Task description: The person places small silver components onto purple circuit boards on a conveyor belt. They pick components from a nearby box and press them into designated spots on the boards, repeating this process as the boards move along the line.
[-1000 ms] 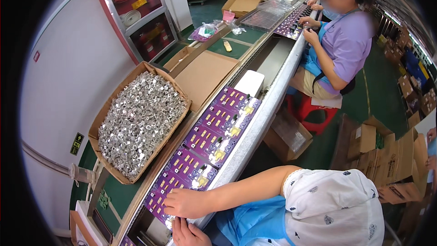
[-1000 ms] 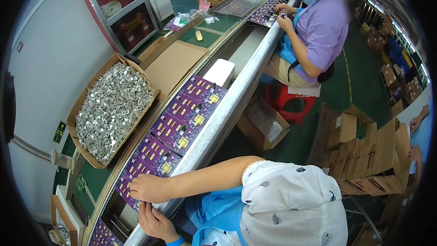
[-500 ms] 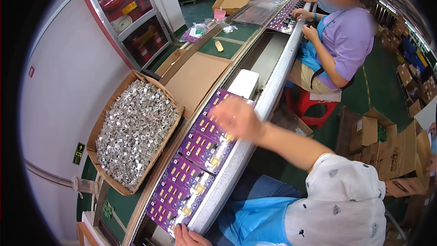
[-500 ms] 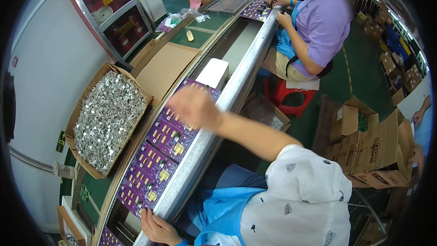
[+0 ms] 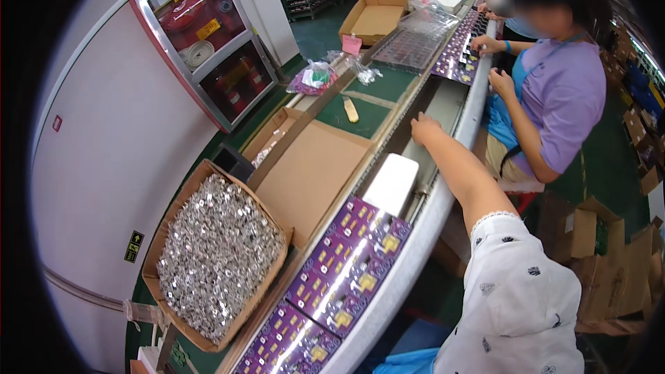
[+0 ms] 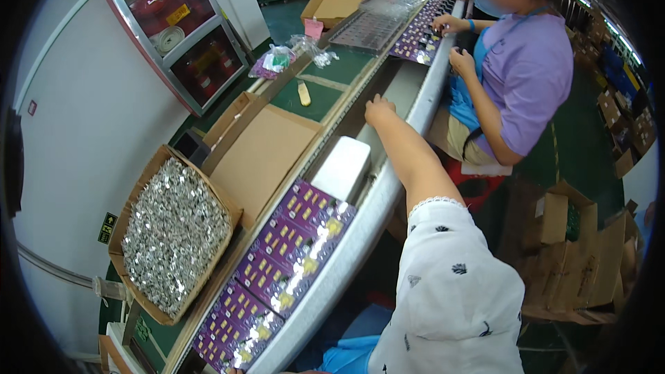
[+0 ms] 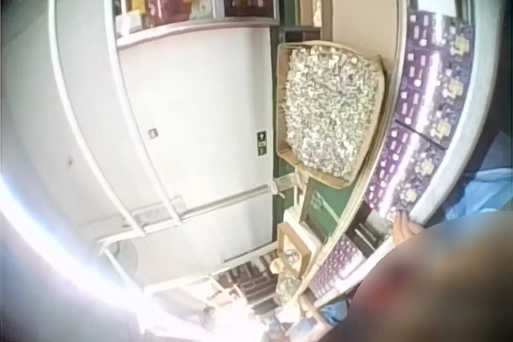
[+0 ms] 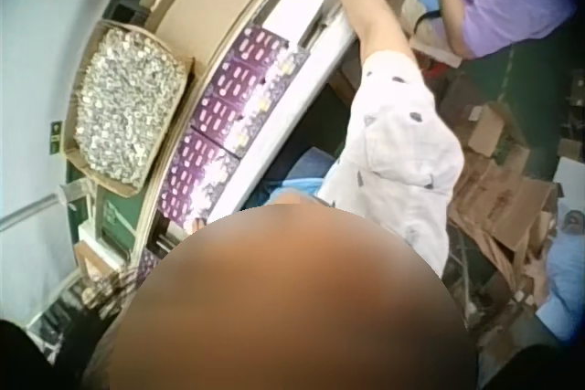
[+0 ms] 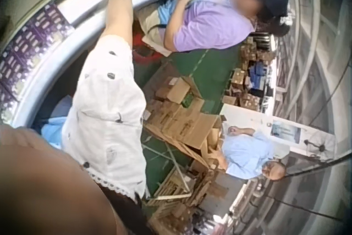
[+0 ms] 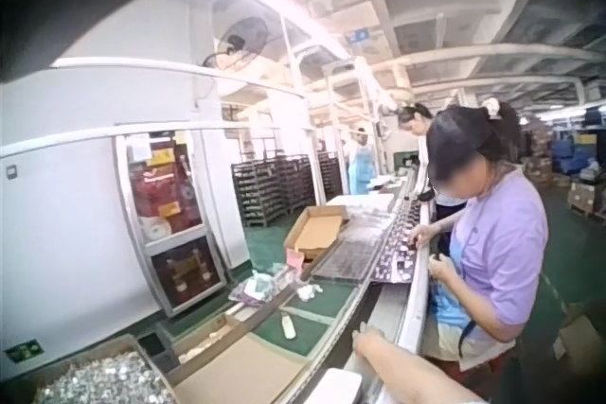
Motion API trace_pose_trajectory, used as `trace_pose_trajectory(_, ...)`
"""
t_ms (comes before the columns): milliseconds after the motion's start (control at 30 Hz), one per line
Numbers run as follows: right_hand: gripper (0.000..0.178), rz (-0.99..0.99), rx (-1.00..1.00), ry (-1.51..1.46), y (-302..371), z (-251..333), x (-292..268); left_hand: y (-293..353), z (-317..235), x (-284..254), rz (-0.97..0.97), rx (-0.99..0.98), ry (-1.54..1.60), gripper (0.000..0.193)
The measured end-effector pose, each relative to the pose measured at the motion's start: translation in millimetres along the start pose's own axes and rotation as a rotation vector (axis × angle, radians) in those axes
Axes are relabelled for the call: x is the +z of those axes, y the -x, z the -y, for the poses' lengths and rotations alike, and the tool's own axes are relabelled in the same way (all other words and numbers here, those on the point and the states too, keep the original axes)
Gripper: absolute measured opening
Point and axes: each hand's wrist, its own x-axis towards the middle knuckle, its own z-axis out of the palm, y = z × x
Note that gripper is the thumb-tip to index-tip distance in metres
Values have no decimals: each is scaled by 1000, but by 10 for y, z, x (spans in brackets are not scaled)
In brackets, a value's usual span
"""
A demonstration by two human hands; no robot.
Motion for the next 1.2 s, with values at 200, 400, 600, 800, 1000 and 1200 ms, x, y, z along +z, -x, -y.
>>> trace_pose_trajectory(200,47,139,-76,257,-495,45,-12,-255,-398,-78,-220,34,-67,35)
trace_pose_trajectory(400,28,-24,-49,37,-709,-58,176,-362,-531,-41,-286,31,-93,37)
trace_pose_trajectory(600,37,-181,9,11,-733,-120,248,-420,-490,-3,-290,51,-64,36)
trace_pose_trajectory(800,33,-252,156,-181,-746,-144,237,-446,-442,2,-293,59,-54,36)
trace_pose_trajectory(1000,22,-200,184,-273,-694,-233,158,-464,-442,6,-295,63,-58,35)
trace_pose_trajectory(1200,15,-439,178,-214,-1051,-796,120,-524,-454,110,-312,82,-7,35)
